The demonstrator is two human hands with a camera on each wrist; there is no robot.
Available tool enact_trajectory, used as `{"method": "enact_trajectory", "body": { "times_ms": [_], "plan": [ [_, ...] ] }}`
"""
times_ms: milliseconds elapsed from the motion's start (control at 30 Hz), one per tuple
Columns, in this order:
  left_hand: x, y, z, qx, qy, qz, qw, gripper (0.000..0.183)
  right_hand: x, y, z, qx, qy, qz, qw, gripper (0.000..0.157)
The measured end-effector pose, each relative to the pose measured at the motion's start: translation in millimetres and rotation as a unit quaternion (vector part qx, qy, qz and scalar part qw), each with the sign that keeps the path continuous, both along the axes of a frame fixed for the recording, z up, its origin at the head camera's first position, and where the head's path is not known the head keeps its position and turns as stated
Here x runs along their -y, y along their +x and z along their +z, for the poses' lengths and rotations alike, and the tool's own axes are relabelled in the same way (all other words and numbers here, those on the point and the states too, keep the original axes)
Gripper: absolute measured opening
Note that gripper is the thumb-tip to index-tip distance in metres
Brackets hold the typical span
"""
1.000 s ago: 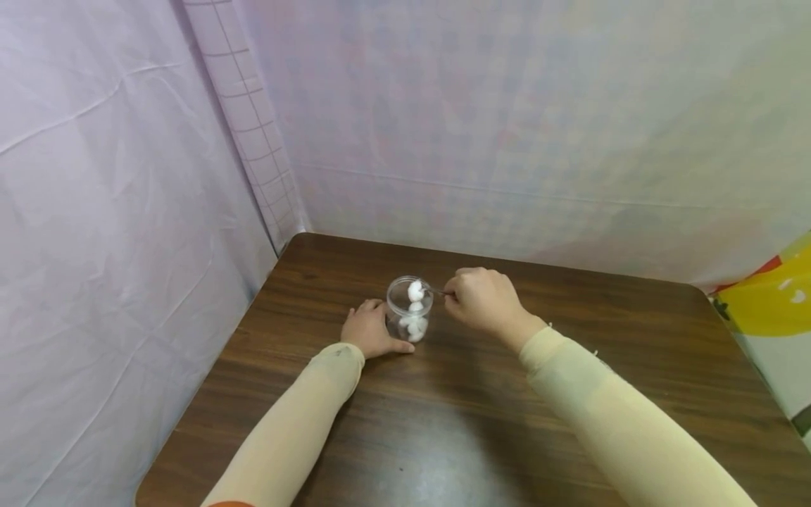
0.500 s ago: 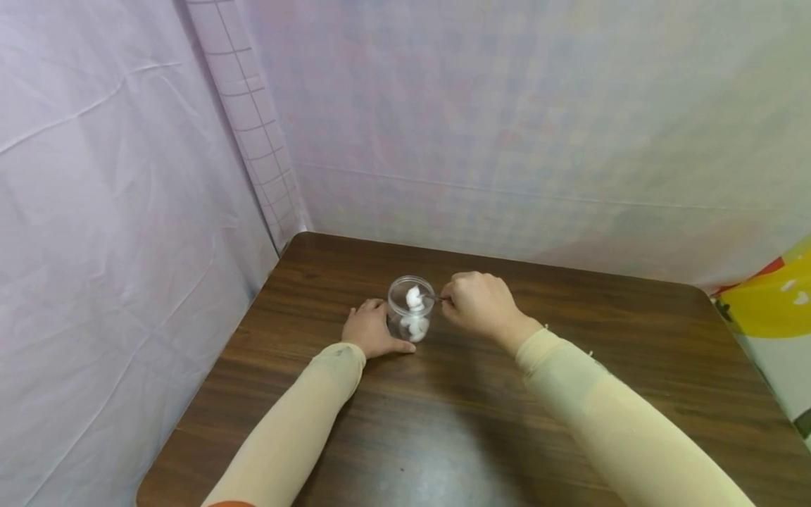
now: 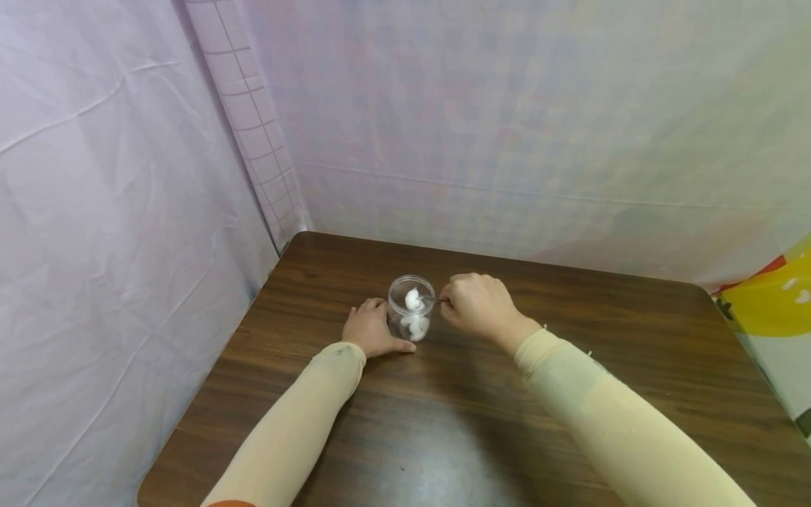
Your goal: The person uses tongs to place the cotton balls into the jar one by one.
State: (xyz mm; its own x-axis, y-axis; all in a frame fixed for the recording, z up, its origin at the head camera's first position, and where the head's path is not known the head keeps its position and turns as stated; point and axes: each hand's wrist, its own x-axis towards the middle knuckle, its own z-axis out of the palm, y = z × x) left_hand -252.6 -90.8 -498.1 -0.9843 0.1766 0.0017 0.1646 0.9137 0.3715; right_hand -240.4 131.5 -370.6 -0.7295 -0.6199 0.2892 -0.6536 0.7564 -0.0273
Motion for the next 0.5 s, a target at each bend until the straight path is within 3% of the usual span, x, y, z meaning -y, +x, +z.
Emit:
{"method": "enact_trajectory", "body": {
  "times_ms": [267,500],
  "plan": [
    [1.2,-0.2,-1.8,0.003,0.000,0.001,1.0000,0.106,0.9,-0.7,-0.1,0.000,0.000,0.004,1.000,0.030],
    [0.6,-1.5,-3.1,0.004,-0.002,0.000,1.0000,0.106,0.5,-0.5,-0.8,0.000,-0.003,0.002,1.000,0.024]
  ]
}}
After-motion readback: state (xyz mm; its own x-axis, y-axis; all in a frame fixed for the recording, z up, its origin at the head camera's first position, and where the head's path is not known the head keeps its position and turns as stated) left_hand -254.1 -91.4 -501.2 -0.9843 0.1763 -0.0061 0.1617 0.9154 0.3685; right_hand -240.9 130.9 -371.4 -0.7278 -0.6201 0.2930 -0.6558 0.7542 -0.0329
